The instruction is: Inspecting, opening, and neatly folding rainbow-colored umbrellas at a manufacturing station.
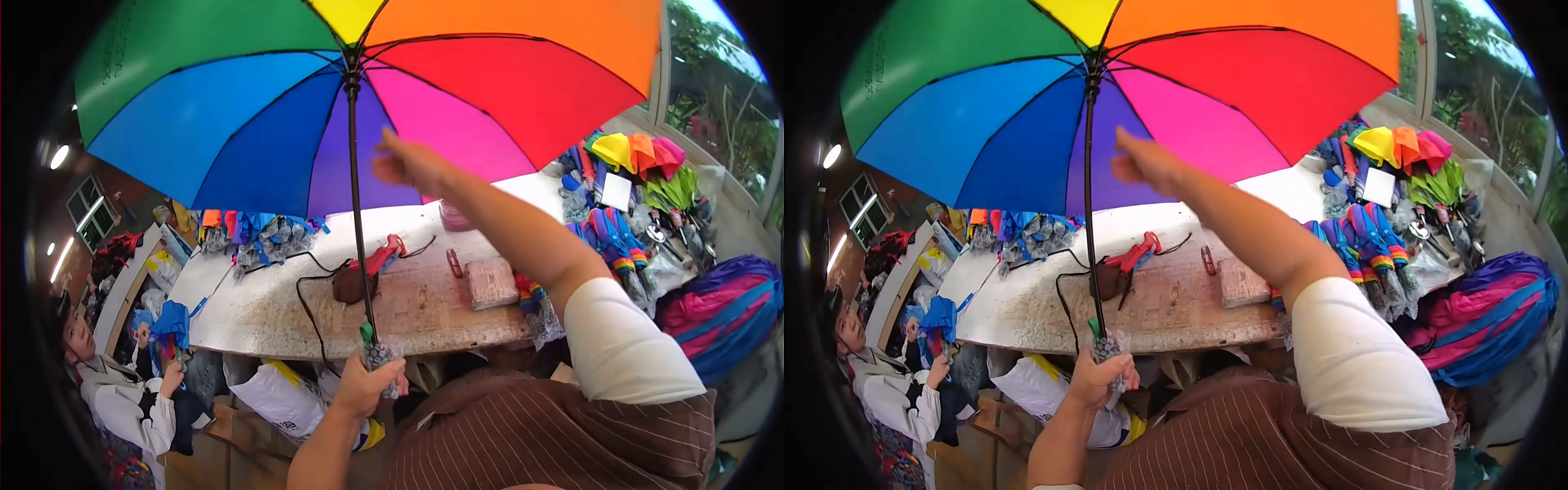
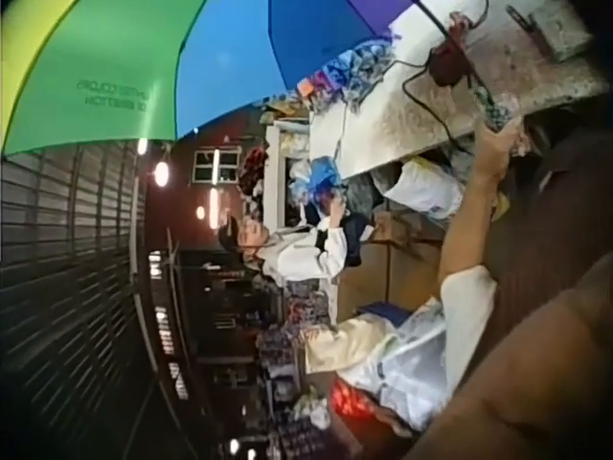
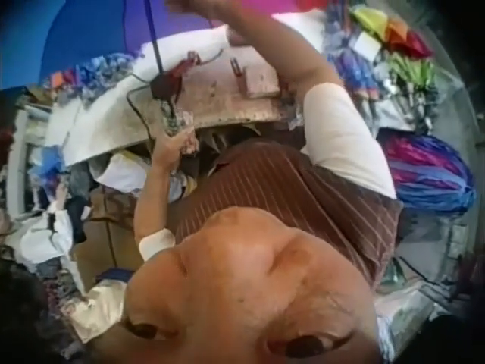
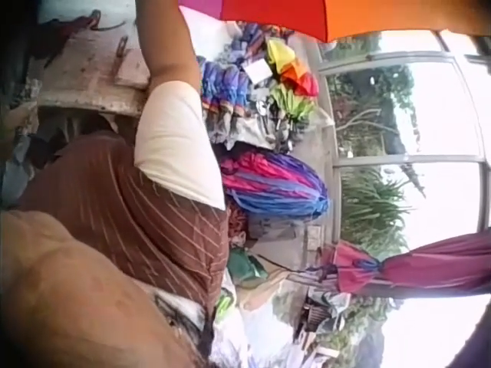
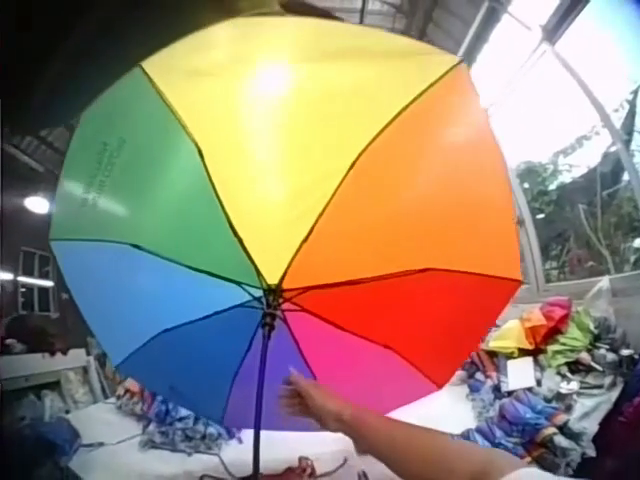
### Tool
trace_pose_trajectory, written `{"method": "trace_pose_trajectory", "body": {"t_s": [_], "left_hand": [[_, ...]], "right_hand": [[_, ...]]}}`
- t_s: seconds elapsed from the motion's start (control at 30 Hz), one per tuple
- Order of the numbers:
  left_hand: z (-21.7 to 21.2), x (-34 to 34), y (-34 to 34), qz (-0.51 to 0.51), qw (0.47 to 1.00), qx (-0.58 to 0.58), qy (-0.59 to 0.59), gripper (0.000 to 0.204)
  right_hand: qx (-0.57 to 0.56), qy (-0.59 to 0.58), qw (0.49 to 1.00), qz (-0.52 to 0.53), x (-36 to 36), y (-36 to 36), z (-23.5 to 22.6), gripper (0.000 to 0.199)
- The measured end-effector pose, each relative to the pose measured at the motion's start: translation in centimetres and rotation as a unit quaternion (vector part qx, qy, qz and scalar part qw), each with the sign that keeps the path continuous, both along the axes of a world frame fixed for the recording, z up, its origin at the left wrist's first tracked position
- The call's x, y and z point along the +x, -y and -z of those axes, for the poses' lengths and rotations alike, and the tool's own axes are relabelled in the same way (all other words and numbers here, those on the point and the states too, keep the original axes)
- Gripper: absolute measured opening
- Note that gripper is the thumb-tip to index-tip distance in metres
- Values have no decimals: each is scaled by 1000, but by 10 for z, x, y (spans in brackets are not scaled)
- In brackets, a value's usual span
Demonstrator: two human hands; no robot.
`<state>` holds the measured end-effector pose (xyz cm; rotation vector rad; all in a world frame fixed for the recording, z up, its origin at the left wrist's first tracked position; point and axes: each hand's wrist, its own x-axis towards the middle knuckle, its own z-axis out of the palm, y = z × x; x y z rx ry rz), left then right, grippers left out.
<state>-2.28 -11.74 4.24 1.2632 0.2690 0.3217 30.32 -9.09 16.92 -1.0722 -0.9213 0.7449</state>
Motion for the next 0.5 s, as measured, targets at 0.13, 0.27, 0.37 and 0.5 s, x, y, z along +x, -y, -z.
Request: {"method": "trace_pose_trajectory", "body": {"t_s": [0.13,0.27,0.37,0.5], "left_hand": [[6,-14,10,5,997,68,-32,12],[28,-28,3,48,994,91,-33,20],[33,-32,9,9,999,28,27,41],[51,-54,9,-25,1000,13,0,58]], "right_hand": [[101,-29,994,-36,4,-19,-80,57],[198,-82,974,-79,3,-24,-121,38],[208,-133,961,-124,-4,-17,-123,22],[228,-177,945,-151,-28,-15,-110,16]]}}
